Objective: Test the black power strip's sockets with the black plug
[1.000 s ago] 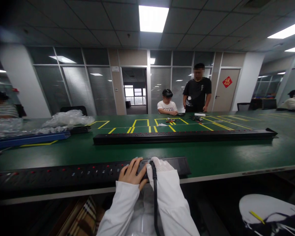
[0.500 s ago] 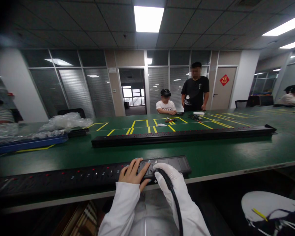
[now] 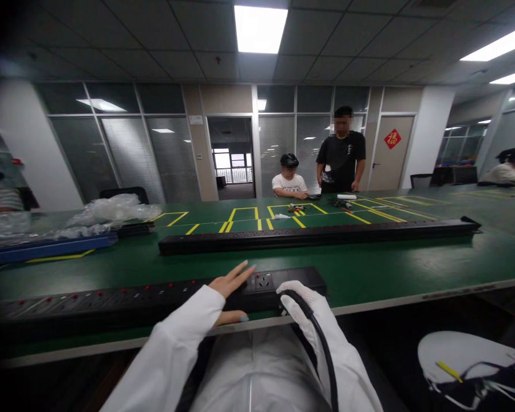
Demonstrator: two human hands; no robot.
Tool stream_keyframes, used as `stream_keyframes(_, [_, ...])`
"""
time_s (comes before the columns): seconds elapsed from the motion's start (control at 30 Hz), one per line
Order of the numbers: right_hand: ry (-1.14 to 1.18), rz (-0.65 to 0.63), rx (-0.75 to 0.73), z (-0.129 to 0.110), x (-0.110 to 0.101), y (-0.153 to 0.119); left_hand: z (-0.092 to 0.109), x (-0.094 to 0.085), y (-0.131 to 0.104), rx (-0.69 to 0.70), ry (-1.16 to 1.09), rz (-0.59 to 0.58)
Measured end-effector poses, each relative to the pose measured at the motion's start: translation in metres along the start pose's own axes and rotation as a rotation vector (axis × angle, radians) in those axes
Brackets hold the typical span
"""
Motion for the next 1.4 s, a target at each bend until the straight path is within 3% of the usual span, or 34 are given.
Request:
stream_keyframes(0.1, [-0.018,-0.020,-0.034,0.001,-0.004,0.001,-0.041,-0.026,-0.015,-0.049,0.111,-0.024])
stream_keyframes(0.17, [-0.047,-0.016,-0.041,0.001,-0.006,0.001,-0.079,-0.037,-0.036,-0.125,0.239,-0.066])
stream_keyframes(0.3, [-0.229,-0.003,-0.029,-0.005,-0.011,0.000,-0.165,-0.039,-0.094,-0.288,0.315,-0.168])
stream_keyframes(0.37, [-0.270,-0.010,-0.031,-0.008,-0.011,-0.001,-0.200,-0.039,-0.117,-0.362,0.362,-0.145])
stream_keyframes(0.43, [-0.288,-0.027,-0.035,-0.008,-0.009,-0.002,-0.221,-0.036,-0.130,-0.339,0.352,-0.154])
stream_keyframes(0.53, [-0.294,-0.059,-0.062,-0.007,-0.003,-0.004,-0.230,-0.031,-0.127,-0.272,0.365,-0.178])
stream_keyframes(0.63, [-0.268,-0.087,-0.088,-0.007,0.004,-0.005,-0.216,-0.025,-0.105,-0.266,0.385,-0.166])
stream_keyframes(0.7, [-0.254,-0.073,-0.097,-0.007,0.009,-0.005,-0.195,-0.021,-0.081,-0.263,0.374,-0.165])
stream_keyframes(0.8, [-0.208,0.001,-0.058,-0.006,0.016,-0.005,-0.144,-0.014,-0.035,-0.221,0.317,-0.150])
stream_keyframes(0.9, [-0.112,0.169,0.004,-0.001,0.011,-0.005,-0.084,-0.005,0.017,-0.196,0.250,-0.078])
stream_keyframes(1.0, [-0.107,0.257,0.008,0.004,-0.013,-0.002,-0.030,0.014,0.067,-0.160,0.196,-0.013])
stream_keyframes(1.13, [-0.117,0.382,-0.004,0.016,-0.065,0.013,0.024,0.043,0.129,-0.121,0.128,0.025])
stream_keyframes(1.27, [-0.118,0.453,0.015,0.045,-0.102,0.034,0.058,0.063,0.184,-0.106,0.089,0.025])
stream_keyframes(1.4, [-0.122,0.415,0.022,0.071,-0.113,0.059,0.080,0.076,0.223,-0.094,0.057,-0.002])
Point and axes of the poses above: each hand's wrist, its own y-axis towards the middle knuckle, its own x-axis out of the palm, z = x × y, the point moved 4 cm from there along y, towards the middle knuckle
